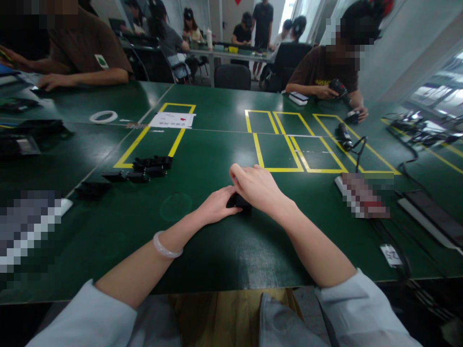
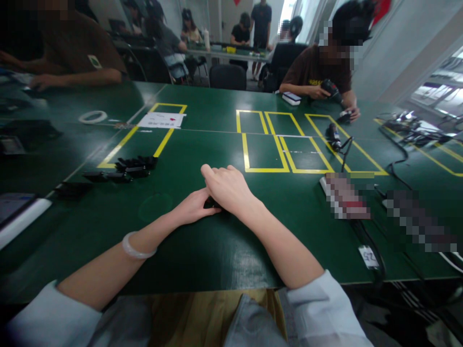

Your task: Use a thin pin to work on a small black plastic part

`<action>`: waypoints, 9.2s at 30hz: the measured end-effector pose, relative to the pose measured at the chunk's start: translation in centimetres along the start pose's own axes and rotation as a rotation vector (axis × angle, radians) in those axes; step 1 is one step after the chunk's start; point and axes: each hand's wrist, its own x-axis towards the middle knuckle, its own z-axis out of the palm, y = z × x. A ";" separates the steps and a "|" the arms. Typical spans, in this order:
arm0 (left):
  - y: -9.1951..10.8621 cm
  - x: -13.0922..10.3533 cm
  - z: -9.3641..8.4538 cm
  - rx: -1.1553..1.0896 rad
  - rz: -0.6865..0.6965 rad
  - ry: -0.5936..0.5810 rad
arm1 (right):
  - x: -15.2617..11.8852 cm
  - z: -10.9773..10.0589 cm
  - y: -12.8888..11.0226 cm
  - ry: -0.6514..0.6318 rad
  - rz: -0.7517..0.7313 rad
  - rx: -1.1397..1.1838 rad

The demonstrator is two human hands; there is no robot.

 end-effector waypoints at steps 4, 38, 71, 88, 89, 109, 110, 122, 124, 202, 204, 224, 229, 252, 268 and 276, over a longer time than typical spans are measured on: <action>0.0 0.0 -0.1 -0.014 0.002 0.002 | -0.2 -0.3 0.0 0.029 -0.007 0.037; 0.1 0.0 0.0 -0.040 -0.001 0.006 | -0.1 0.3 -0.2 0.028 -0.039 -0.038; -0.1 0.0 0.1 -0.039 0.017 0.003 | -0.3 0.0 -0.3 0.081 -0.051 -0.032; 0.1 0.0 0.0 -0.030 0.004 0.006 | -0.1 0.7 -0.2 0.105 -0.041 -0.052; 0.1 0.0 0.0 -0.030 0.003 0.007 | 0.0 0.8 -0.2 0.102 -0.043 -0.055; 0.0 0.1 0.1 -0.021 0.001 0.006 | 0.0 0.6 -0.2 0.071 -0.022 -0.019; 0.0 0.1 0.1 -0.024 0.005 0.007 | 0.0 0.5 -0.3 0.076 -0.019 -0.016; 0.1 0.0 -0.1 -0.017 -0.004 0.003 | 0.1 0.7 0.1 0.084 -0.034 -0.024; 0.0 0.0 0.0 -0.020 -0.001 0.009 | 0.0 0.5 0.0 0.088 -0.032 -0.014; -0.4 -0.2 0.5 -0.072 0.057 0.052 | -1.6 -1.1 -0.6 -0.020 -0.152 0.063; -0.4 -0.2 0.5 -0.068 0.045 0.046 | -1.5 -1.0 -0.6 -0.023 -0.148 0.039; -0.7 -0.3 0.7 -0.001 0.042 0.014 | -1.0 -1.1 -0.7 -0.074 -0.140 -0.044; -0.5 -0.3 0.6 -0.027 0.051 0.027 | -1.4 -1.3 -0.8 -0.033 -0.131 0.033; -0.1 -0.4 0.4 0.008 0.022 0.023 | -1.4 -1.1 -0.2 -0.021 -0.109 0.085; 0.0 -0.4 0.3 0.041 0.027 -0.007 | -1.3 -0.9 -0.1 -0.025 -0.091 0.098; 0.0 -0.4 0.3 0.039 0.025 0.009 | -1.2 -0.7 0.0 -0.045 -0.128 0.070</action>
